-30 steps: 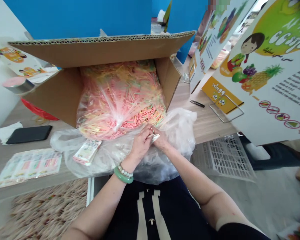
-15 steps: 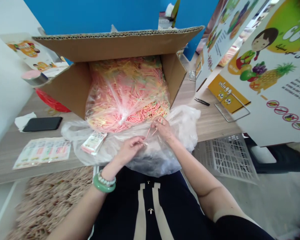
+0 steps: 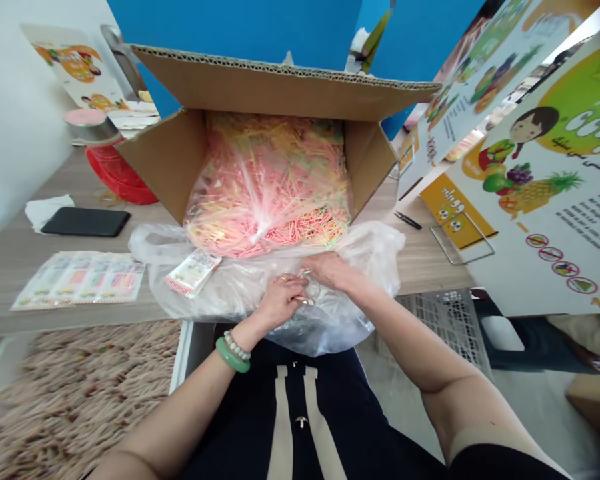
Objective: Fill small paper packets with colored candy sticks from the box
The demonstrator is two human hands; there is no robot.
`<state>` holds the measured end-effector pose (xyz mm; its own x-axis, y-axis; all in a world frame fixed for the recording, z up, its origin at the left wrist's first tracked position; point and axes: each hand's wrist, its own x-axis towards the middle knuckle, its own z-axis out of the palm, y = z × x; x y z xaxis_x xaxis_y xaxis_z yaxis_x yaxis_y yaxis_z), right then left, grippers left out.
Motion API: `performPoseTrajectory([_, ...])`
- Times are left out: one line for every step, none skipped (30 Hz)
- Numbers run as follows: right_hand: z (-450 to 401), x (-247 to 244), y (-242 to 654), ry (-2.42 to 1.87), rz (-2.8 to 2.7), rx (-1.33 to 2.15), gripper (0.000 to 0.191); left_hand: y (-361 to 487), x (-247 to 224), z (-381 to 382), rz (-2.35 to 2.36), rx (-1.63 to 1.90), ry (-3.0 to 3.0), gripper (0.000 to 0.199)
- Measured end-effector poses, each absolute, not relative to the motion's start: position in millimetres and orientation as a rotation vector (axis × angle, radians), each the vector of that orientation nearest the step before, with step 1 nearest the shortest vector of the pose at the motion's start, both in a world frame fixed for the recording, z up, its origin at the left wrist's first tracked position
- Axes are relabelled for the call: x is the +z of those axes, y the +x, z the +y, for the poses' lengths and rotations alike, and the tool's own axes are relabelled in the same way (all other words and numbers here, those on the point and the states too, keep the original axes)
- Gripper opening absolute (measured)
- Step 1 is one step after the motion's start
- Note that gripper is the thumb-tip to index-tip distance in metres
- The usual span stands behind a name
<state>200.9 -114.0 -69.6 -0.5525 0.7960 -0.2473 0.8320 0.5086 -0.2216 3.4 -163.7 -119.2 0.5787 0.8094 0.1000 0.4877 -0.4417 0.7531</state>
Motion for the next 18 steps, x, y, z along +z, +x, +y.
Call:
performPoseTrajectory([-111,-68,201,1.451,2.595,-0.458,0.020,3,-120,-163,1.019,0.611,2.111,0.014])
performPoseTrajectory([-109,-65,202,1.495,2.562,-0.442,0.020,4,-121,-163,1.011,0.624,2.106,0.014])
performPoseTrajectory([-107,-62,204,1.556,2.533,-0.433,0.021,4,-122,-162,1.006,0.634,2.103,0.014])
performPoseTrajectory([-106,-58,208,1.632,2.506,-0.427,0.022,4,-123,-162,1.002,0.645,2.099,0.014])
performPoseTrajectory([-105,-54,212,1.718,2.473,-0.417,0.024,4,-124,-161,0.994,0.654,2.095,0.013])
performPoseTrajectory([-105,-50,217,1.804,2.427,-0.400,0.025,4,-125,-160,0.983,0.664,2.092,0.013])
performPoseTrajectory([-105,-48,222,1.872,2.371,-0.379,0.025,3,-126,-160,0.968,0.674,2.090,0.013])
performPoseTrajectory([-106,-47,226,1.917,2.315,-0.356,0.026,3,-126,-160,0.957,0.688,2.088,0.013])
performPoseTrajectory([-108,-47,229,1.937,2.266,-0.334,0.026,3,-127,-159,0.950,0.700,2.086,0.013])
performPoseTrajectory([-109,-48,230,1.929,2.232,-0.320,0.028,3,-128,-159,0.952,0.712,2.083,0.013])
performPoseTrajectory([-111,-51,230,1.900,2.215,-0.315,0.029,3,-128,-159,0.957,0.721,2.080,0.013])
performPoseTrajectory([-112,-53,229,1.857,2.217,-0.312,0.030,3,-128,-159,0.962,0.727,2.075,0.013])
performPoseTrajectory([-113,-56,228,1.812,2.230,-0.308,0.031,3,-128,-159,0.962,0.732,2.070,0.013])
performPoseTrajectory([-113,-58,226,1.771,2.245,-0.302,0.031,3,-128,-159,0.955,0.733,2.067,0.013])
performPoseTrajectory([-112,-60,224,1.742,2.253,-0.297,0.031,3,-128,-159,0.947,0.734,2.066,0.013])
performPoseTrajectory([-110,-61,222,1.728,2.252,-0.296,0.031,3,-128,-159,0.942,0.734,2.067,0.013])
performPoseTrajectory([-108,-61,221,1.733,2.239,-0.301,0.031,3,-128,-159,0.938,0.732,2.071,0.013])
performPoseTrajectory([-105,-60,220,1.746,2.220,-0.319,0.031,3,-128,-159,0.935,0.728,2.076,0.013])
